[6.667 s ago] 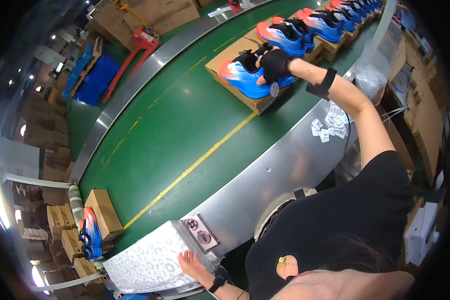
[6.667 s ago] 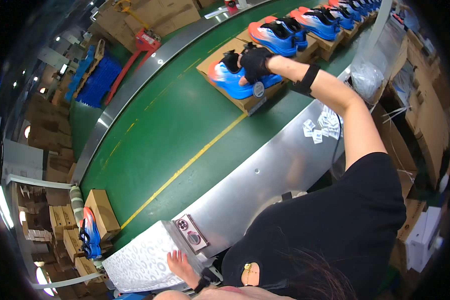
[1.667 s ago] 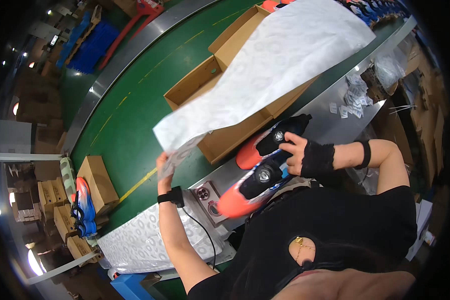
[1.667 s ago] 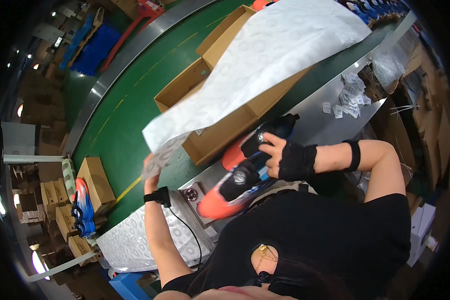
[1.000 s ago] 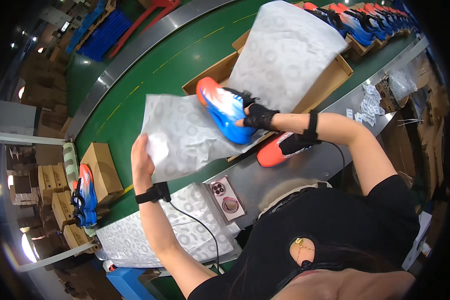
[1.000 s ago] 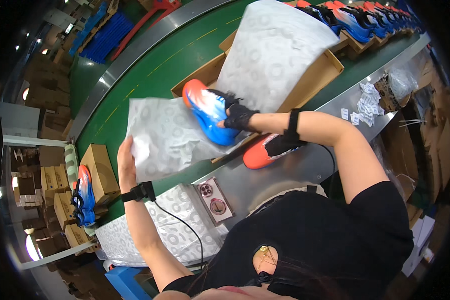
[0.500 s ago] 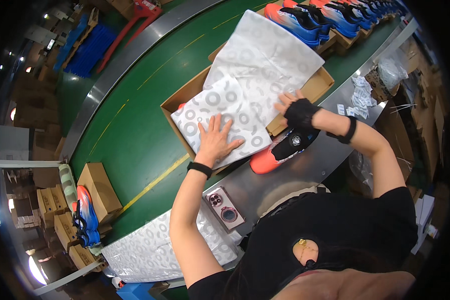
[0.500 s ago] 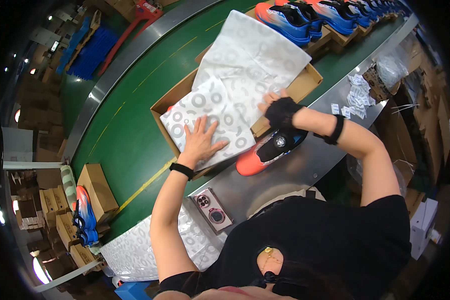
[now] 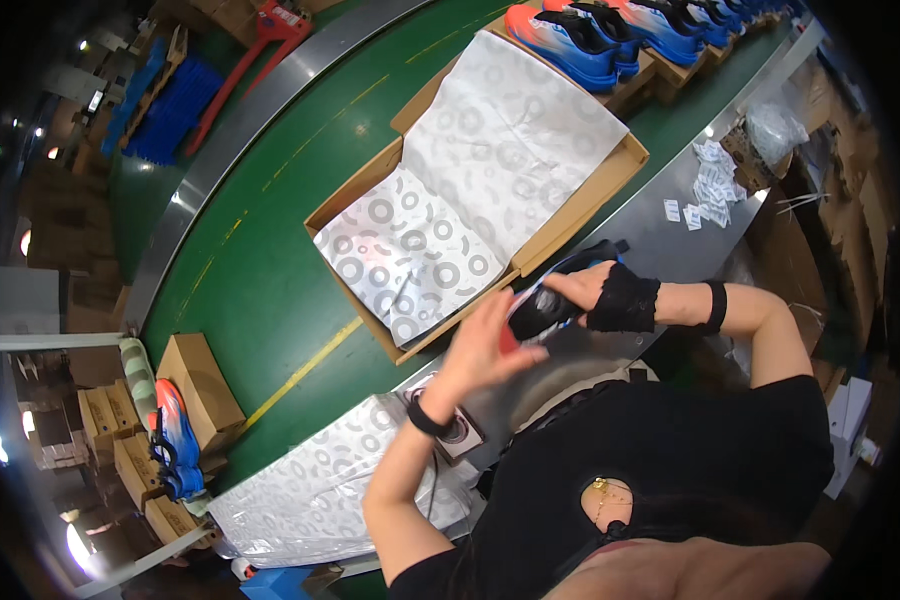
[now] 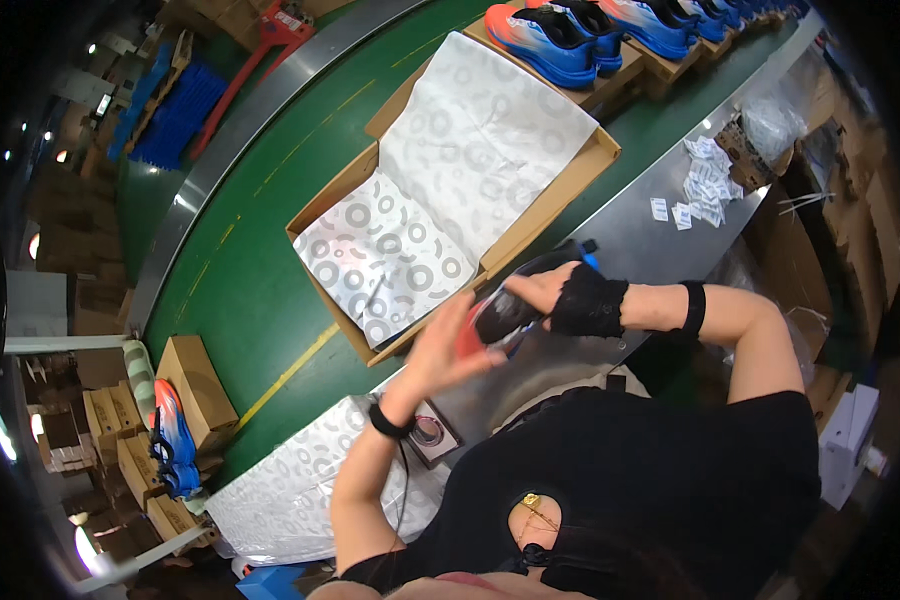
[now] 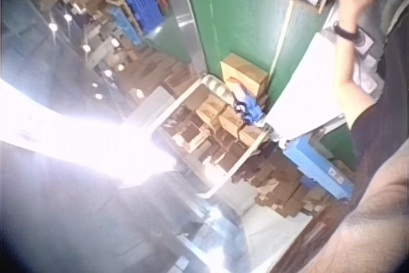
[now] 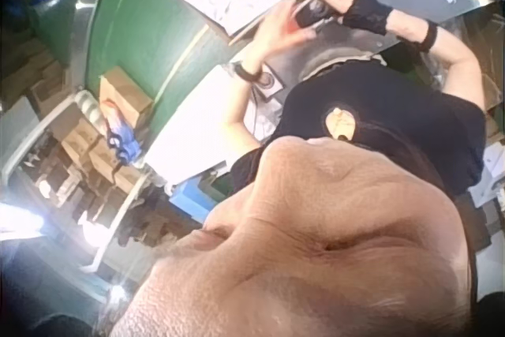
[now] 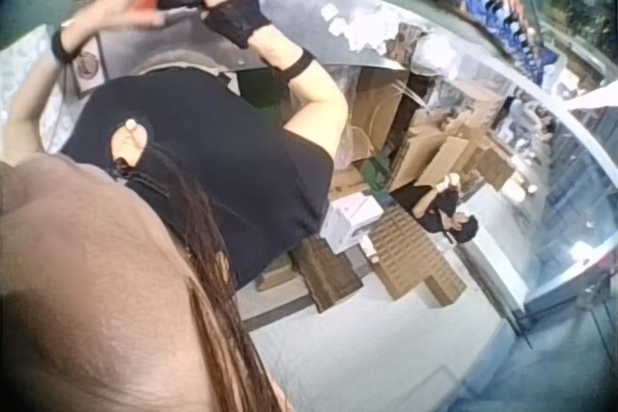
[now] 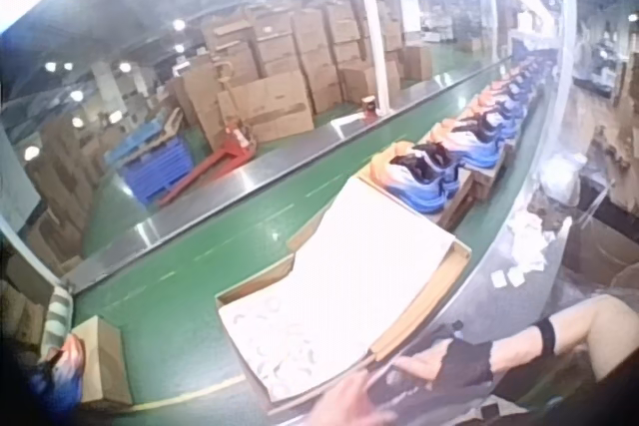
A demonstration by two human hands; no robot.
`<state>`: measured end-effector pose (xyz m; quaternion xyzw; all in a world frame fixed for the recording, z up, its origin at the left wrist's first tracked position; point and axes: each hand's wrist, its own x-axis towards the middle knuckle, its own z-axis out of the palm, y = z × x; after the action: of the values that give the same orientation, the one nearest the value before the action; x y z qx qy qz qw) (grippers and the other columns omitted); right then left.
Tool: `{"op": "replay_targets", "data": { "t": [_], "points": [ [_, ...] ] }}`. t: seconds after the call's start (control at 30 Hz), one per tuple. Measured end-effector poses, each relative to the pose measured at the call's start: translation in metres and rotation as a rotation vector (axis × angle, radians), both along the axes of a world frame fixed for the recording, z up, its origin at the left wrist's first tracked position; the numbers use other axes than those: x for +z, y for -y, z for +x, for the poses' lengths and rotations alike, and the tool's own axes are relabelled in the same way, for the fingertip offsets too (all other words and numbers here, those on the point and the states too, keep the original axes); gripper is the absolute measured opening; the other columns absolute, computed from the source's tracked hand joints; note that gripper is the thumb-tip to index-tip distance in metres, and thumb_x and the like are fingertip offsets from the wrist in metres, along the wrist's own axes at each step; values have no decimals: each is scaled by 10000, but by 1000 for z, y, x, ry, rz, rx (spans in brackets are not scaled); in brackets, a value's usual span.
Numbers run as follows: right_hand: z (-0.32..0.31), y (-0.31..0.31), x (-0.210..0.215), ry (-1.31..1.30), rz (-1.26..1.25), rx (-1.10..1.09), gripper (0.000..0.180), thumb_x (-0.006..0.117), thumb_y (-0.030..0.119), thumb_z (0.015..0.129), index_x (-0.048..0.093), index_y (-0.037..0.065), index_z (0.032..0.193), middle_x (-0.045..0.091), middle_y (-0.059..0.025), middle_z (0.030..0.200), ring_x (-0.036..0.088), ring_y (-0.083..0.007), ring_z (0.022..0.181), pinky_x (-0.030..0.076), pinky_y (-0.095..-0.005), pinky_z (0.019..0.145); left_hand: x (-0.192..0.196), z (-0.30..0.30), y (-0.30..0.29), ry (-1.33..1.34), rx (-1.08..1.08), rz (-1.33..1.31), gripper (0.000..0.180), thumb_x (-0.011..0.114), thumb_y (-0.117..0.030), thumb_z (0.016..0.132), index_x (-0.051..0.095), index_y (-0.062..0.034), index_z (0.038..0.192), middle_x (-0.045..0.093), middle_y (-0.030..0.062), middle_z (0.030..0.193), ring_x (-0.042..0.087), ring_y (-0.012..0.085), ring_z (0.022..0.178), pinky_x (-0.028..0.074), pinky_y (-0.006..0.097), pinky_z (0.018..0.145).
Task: Pack shoes into boxes at a workstation.
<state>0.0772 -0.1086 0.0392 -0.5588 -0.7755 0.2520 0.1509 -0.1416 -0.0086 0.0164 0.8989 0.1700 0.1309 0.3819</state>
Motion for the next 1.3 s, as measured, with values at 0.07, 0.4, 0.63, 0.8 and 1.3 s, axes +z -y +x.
{"op": "replay_targets", "data": {
  "t": [0.07,0.4,0.63,0.8,1.3],
  "points": [
    [-19,-16,28,-85,89,193,630,666,95,606,354,33,1150,577,-157,791,578,-319,733,452,-383,602,2,-18,29,-42,142,26,805,751,-330,592,354,46,1183,459,238,1126,461,340,1053,381,389,874],
    [-27,-42,20,-283,432,177,237,587,110,708,545,47,933,545,-98,868,543,-257,788,436,-330,671,16,-45,-27,585,989,-985,522,606,-214,784,380,45,1177,522,128,1049,532,182,940,443,300,797],
    [13,-59,-51,-830,-787,-369,347,613,290,762,554,15,964,565,-44,931,513,-105,823,432,-273,693,-81,29,-116,128,821,-1403,521,536,-403,821,439,20,1109,535,133,1001,540,313,908,463,549,689],
    [52,-76,-86,-878,-97,-879,372,611,144,659,534,27,1004,574,-96,905,545,-170,814,434,-276,653,-56,81,-118,24,698,-1420,610,438,-433,860,349,88,1165,418,279,1128,484,407,1008,460,521,772],
    [108,-76,-103,220,569,-131,532,486,51,700,451,240,1197,346,-92,1298,285,-394,1174,359,-498,894,-81,51,-61,336,1230,-647,496,365,-373,901,516,97,949,579,147,844,520,193,771,422,310,697]
  ]
}}
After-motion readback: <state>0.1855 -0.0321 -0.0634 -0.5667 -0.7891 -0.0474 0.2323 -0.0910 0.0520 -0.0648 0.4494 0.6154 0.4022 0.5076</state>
